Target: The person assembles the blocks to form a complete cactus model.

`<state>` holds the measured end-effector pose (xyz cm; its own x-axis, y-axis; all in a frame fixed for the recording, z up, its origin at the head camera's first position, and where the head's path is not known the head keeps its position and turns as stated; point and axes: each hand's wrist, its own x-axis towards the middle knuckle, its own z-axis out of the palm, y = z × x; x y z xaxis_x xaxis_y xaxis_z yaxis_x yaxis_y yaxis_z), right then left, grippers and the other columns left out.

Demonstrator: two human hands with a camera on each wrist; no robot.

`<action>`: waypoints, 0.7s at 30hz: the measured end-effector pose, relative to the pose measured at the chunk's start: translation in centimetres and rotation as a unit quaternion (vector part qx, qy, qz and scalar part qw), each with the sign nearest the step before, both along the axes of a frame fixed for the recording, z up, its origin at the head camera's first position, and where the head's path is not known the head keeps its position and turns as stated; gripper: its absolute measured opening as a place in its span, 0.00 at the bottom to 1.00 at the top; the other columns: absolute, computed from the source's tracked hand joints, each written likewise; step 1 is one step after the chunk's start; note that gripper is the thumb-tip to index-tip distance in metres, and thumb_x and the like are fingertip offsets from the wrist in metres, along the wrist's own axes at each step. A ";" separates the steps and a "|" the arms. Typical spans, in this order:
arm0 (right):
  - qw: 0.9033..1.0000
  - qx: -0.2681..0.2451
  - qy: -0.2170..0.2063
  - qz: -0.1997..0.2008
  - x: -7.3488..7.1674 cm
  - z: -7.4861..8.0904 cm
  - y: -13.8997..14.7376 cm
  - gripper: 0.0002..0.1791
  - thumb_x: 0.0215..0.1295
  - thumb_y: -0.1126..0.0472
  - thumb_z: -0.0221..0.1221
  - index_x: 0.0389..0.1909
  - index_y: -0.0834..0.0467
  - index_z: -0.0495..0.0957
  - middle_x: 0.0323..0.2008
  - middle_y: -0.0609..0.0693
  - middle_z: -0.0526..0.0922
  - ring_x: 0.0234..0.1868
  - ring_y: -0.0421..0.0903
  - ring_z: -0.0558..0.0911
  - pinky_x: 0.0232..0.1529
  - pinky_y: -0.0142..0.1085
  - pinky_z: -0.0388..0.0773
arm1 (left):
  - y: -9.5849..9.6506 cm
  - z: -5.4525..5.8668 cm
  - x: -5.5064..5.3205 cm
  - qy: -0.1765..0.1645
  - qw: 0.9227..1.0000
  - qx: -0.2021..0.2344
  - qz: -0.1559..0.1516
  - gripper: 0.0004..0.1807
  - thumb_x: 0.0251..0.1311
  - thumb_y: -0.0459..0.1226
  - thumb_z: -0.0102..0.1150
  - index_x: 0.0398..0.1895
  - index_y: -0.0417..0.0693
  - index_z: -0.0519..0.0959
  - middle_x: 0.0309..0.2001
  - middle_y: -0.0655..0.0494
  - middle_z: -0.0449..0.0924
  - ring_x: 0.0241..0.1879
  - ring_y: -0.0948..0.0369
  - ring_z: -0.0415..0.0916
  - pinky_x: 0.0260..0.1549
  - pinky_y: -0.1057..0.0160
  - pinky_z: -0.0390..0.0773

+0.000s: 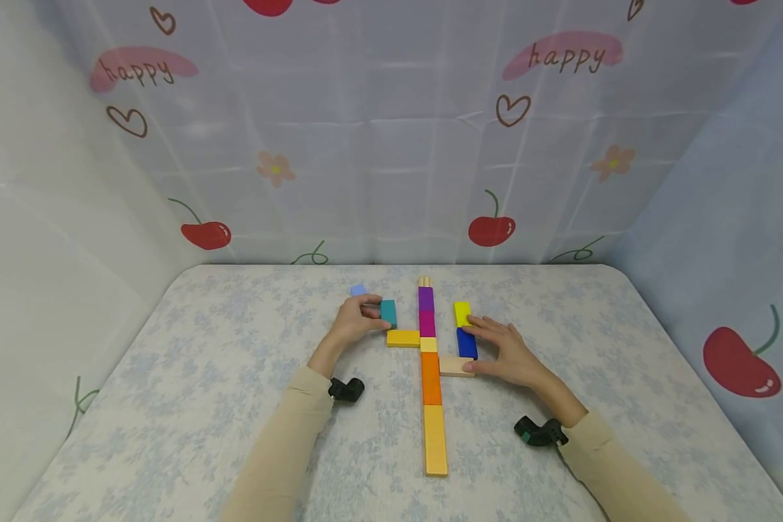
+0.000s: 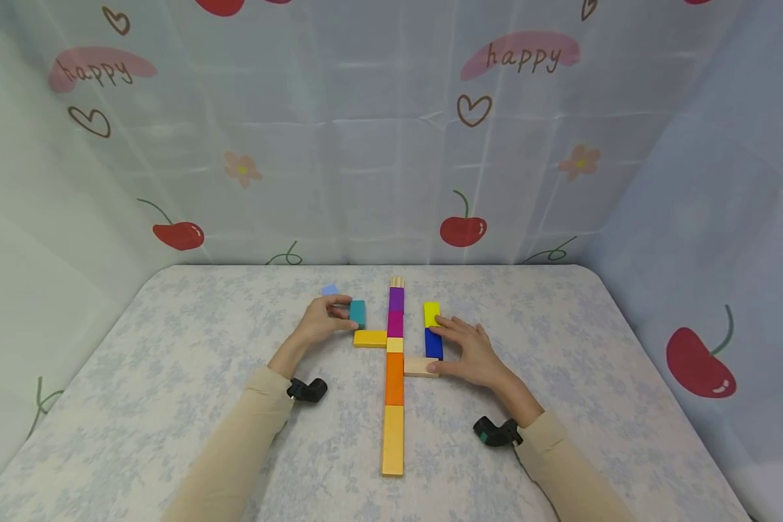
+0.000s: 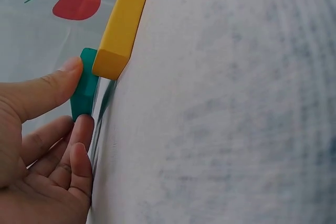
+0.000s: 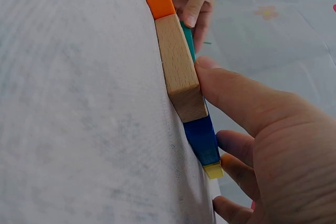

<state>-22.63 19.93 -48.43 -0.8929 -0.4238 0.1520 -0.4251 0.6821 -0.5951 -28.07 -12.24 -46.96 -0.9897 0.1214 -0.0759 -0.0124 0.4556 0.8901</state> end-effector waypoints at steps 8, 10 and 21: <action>1.000 0.000 -0.001 -0.002 0.0 -0.1 0.0 0.39 0.52 0.46 0.71 0.65 0.56 0.74 0.71 0.61 0.64 0.73 0.66 0.57 0.66 0.74 0.36 | 0.1 -0.3 0.0 0.003 1.000 0.001 -0.009 0.29 0.50 0.33 0.73 0.58 0.45 0.78 0.38 0.49 0.80 0.38 0.56 0.75 0.37 0.63 0.76; 1.000 -0.001 -0.003 -0.003 0.0 -0.1 0.0 0.39 0.52 0.45 0.71 0.65 0.56 0.74 0.71 0.61 0.64 0.73 0.65 0.57 0.66 0.74 0.36 | 0.1 -0.4 0.0 0.002 1.000 0.003 -0.010 0.29 0.50 0.33 0.73 0.58 0.46 0.78 0.37 0.49 0.79 0.38 0.56 0.75 0.37 0.63 0.76; 1.000 -0.002 -0.009 -0.006 0.0 0.0 -0.1 0.39 0.52 0.46 0.71 0.64 0.57 0.74 0.71 0.61 0.64 0.73 0.65 0.56 0.67 0.72 0.35 | 0.1 -0.4 0.3 -0.002 1.000 0.013 -0.014 0.29 0.51 0.33 0.73 0.59 0.46 0.78 0.40 0.48 0.79 0.40 0.55 0.75 0.40 0.62 0.78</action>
<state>-22.59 19.87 -48.42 -0.9004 -0.4126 0.1377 -0.4064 0.6849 -0.6048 -27.79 -12.18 -47.37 -0.9856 0.1516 -0.0755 -0.0026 0.4320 0.9019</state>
